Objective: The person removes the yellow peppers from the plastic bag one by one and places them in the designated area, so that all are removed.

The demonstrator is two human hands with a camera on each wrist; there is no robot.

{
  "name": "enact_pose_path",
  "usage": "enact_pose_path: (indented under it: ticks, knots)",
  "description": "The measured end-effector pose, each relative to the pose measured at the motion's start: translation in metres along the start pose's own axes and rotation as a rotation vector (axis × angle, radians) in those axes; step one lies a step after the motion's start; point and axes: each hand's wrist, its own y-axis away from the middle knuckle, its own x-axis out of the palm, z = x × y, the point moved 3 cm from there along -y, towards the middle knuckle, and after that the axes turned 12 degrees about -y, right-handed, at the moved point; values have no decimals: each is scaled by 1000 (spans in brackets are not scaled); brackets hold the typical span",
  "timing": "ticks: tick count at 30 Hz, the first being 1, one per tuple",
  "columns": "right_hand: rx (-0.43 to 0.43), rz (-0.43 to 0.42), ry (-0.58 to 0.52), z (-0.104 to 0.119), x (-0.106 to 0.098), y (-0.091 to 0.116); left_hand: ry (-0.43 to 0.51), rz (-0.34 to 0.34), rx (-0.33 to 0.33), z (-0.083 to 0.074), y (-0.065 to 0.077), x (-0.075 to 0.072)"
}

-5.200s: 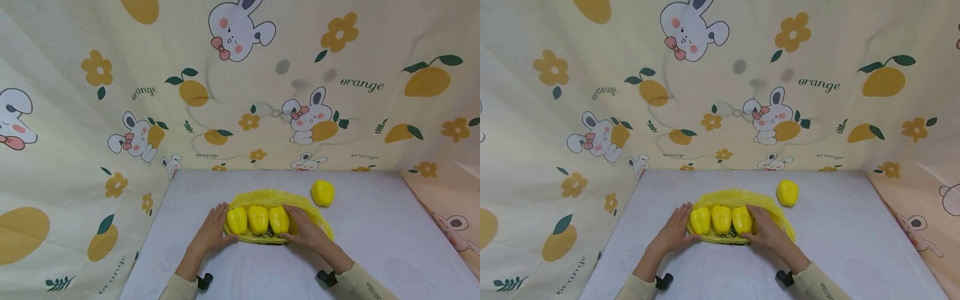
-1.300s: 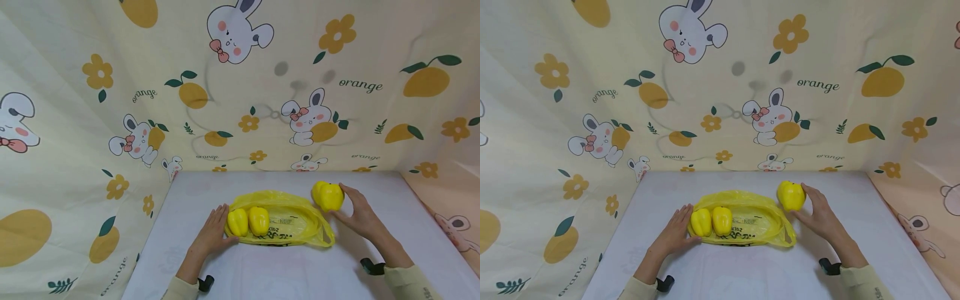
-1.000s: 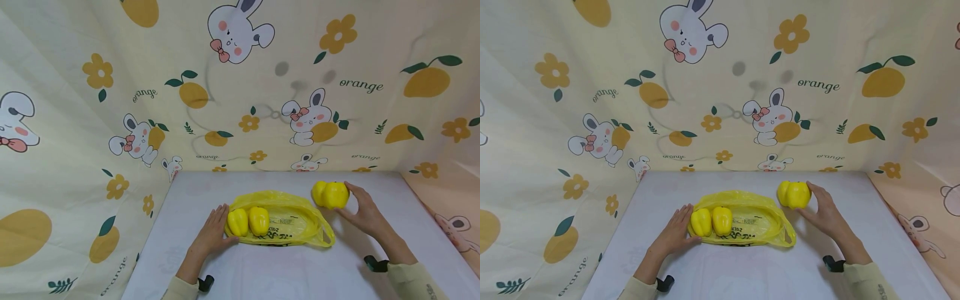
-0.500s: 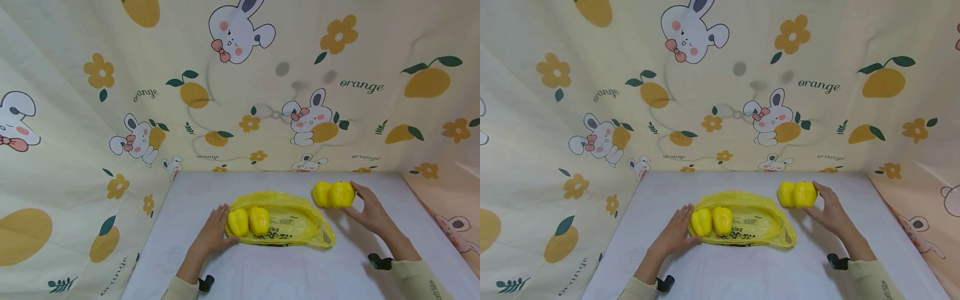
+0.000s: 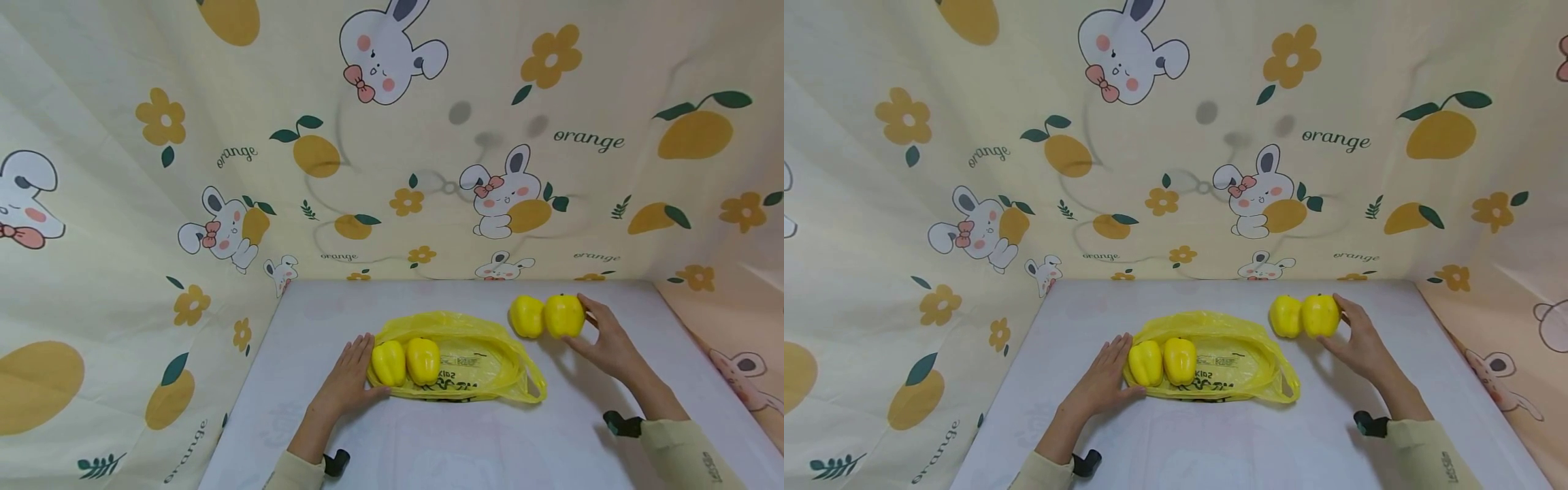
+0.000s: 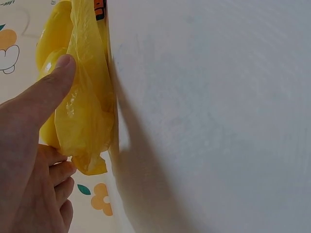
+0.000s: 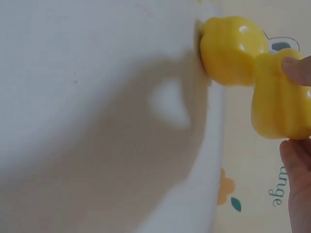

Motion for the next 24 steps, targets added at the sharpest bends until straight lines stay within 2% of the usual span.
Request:
enact_pose_path:
  ticks: [8, 17, 24]
  knots:
    - [30, -10, -22, -10, -5, -3, -4, -1, 2, 0, 0, 0]
    - [208, 25, -3, -26, -6, -4, -5, -3, -2, 1, 1, 0]
    - [287, 57, -27, -36, 0, -4, -6, 7, -4, 1, 1, 1]
